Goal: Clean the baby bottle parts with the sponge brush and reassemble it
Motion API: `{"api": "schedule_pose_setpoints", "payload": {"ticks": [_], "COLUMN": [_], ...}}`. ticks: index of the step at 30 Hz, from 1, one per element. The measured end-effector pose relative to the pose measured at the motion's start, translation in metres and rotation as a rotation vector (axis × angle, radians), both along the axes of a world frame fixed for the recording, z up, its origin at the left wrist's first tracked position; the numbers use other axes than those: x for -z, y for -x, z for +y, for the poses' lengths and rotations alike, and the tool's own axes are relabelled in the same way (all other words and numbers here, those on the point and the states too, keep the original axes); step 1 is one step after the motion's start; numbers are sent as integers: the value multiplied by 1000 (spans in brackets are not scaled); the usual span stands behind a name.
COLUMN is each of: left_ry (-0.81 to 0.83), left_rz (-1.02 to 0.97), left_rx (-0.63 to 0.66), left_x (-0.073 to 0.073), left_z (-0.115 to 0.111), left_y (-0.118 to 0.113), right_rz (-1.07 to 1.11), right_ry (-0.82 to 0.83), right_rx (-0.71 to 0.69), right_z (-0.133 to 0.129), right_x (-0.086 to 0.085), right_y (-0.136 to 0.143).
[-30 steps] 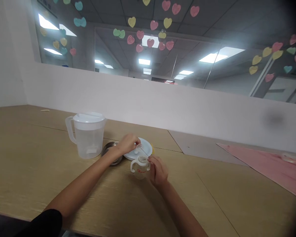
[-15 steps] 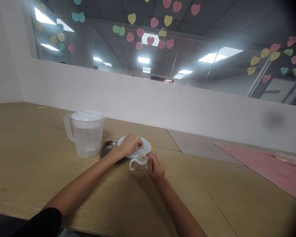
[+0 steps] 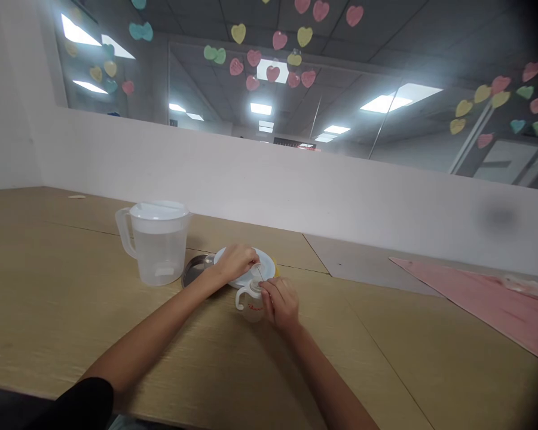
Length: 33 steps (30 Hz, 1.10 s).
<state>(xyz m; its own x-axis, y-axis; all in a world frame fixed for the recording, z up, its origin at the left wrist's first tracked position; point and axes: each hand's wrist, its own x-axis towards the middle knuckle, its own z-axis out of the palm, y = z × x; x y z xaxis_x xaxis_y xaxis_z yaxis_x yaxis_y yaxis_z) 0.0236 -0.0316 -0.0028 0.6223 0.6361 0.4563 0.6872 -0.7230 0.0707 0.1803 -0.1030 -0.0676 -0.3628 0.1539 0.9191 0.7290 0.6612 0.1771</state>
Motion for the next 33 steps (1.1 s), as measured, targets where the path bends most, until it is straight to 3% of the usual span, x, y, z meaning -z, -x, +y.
{"api": "schedule_pose_setpoints", "payload": {"ticks": [7,16,24,33], "left_ry": [40,50,-9,58], "left_rz": [-53,-146,-52,-87], "left_rx": [-8,-17,90,31], "left_x": [3,-7,-10,2], "left_z": [3,-8,-21,-1], "left_y": [2,0,-9,-3], "right_rz": [-9,92,80,206], "right_ry": [-11,-5,-7,65], "right_rx": [-72,-163,-48,-46], "right_z": [-1,-1,5,-5], "right_x": [4,1,0,2], "right_y": [-2,0,-1,4]}}
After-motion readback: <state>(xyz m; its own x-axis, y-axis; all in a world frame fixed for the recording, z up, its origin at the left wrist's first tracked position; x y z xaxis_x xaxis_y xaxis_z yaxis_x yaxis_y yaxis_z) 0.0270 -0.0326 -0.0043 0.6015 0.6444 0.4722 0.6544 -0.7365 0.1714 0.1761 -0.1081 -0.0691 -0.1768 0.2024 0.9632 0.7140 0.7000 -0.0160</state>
